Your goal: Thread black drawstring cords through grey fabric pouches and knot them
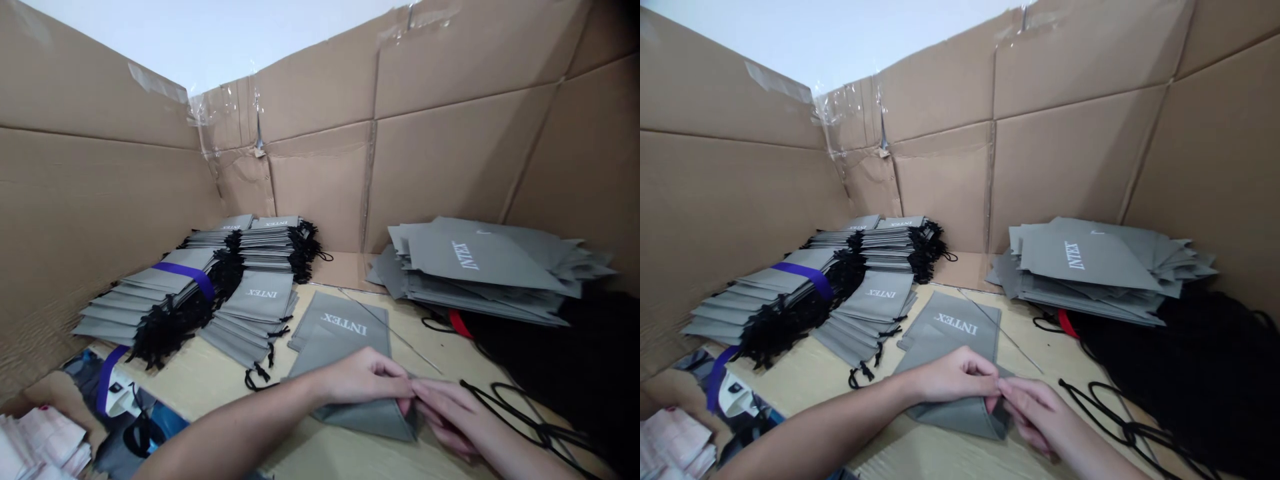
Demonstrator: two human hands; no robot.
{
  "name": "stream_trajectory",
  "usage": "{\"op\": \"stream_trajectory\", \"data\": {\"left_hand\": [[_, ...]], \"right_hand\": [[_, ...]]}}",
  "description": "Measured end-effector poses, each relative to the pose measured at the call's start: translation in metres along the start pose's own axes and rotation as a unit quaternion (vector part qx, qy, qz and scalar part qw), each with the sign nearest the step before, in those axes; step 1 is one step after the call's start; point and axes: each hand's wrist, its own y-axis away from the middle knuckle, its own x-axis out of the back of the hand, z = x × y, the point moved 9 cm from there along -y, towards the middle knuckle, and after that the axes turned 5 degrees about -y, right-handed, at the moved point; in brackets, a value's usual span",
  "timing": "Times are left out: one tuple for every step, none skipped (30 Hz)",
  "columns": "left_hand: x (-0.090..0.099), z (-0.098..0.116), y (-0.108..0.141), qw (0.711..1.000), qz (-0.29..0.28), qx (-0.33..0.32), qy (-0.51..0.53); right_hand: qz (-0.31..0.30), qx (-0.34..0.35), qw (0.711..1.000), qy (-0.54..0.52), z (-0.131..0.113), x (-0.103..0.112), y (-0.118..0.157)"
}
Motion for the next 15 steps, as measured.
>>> {"op": "stream_trajectory", "data": {"left_hand": [[-0.001,0.001,-0.001,1.000,-0.009,-0.002,0.001],[-0.004,0.002,-0.001,1.000,-0.024,-0.005,0.003],[-0.007,0.005,-0.001,0.999,-0.042,-0.010,0.005],[-0.010,0.007,-0.001,0.998,-0.059,-0.017,0.010],[-0.012,0.010,-0.001,0.997,-0.075,-0.022,0.014],[-0.014,0.011,-0.001,0.996,-0.085,-0.025,0.019],[-0.017,0.012,-0.001,0.995,-0.094,-0.025,0.023],[-0.019,0.012,-0.001,0.994,-0.103,-0.020,0.025],[-0.022,0.011,-0.001,0.993,-0.111,-0.010,0.026],[-0.024,0.009,-0.001,0.993,-0.118,-0.001,0.025],[-0.026,0.008,0.000,0.992,-0.124,0.006,0.025],[-0.028,0.008,0.001,0.991,-0.128,0.011,0.025],[-0.029,0.007,0.001,0.991,-0.130,0.015,0.025],[-0.029,0.007,0.002,0.991,-0.130,0.017,0.025],[-0.029,0.007,0.002,0.991,-0.129,0.018,0.025]], "right_hand": [[-0.002,-0.007,1.000,-0.022,-0.003,-0.003,0.003],[-0.005,-0.012,0.999,-0.050,-0.005,-0.005,0.005],[-0.007,-0.015,0.997,-0.082,-0.008,-0.006,0.008],[-0.013,-0.016,0.994,-0.112,-0.011,-0.008,0.011],[-0.021,-0.018,0.990,-0.139,-0.012,-0.009,0.014],[-0.036,-0.023,0.986,-0.163,-0.013,-0.011,0.016],[-0.054,-0.032,0.981,-0.182,-0.011,-0.014,0.018],[-0.072,-0.042,0.977,-0.194,-0.010,-0.016,0.020],[-0.086,-0.051,0.975,-0.200,-0.007,-0.017,0.021],[-0.095,-0.059,0.973,-0.202,-0.005,-0.018,0.022],[-0.101,-0.068,0.972,-0.202,-0.002,-0.017,0.023],[-0.102,-0.078,0.971,-0.204,0.002,-0.017,0.023],[-0.100,-0.089,0.970,-0.205,0.005,-0.016,0.024],[-0.094,-0.101,0.969,-0.205,0.009,-0.014,0.024],[-0.083,-0.113,0.969,-0.204,0.013,-0.012,0.023]]}}
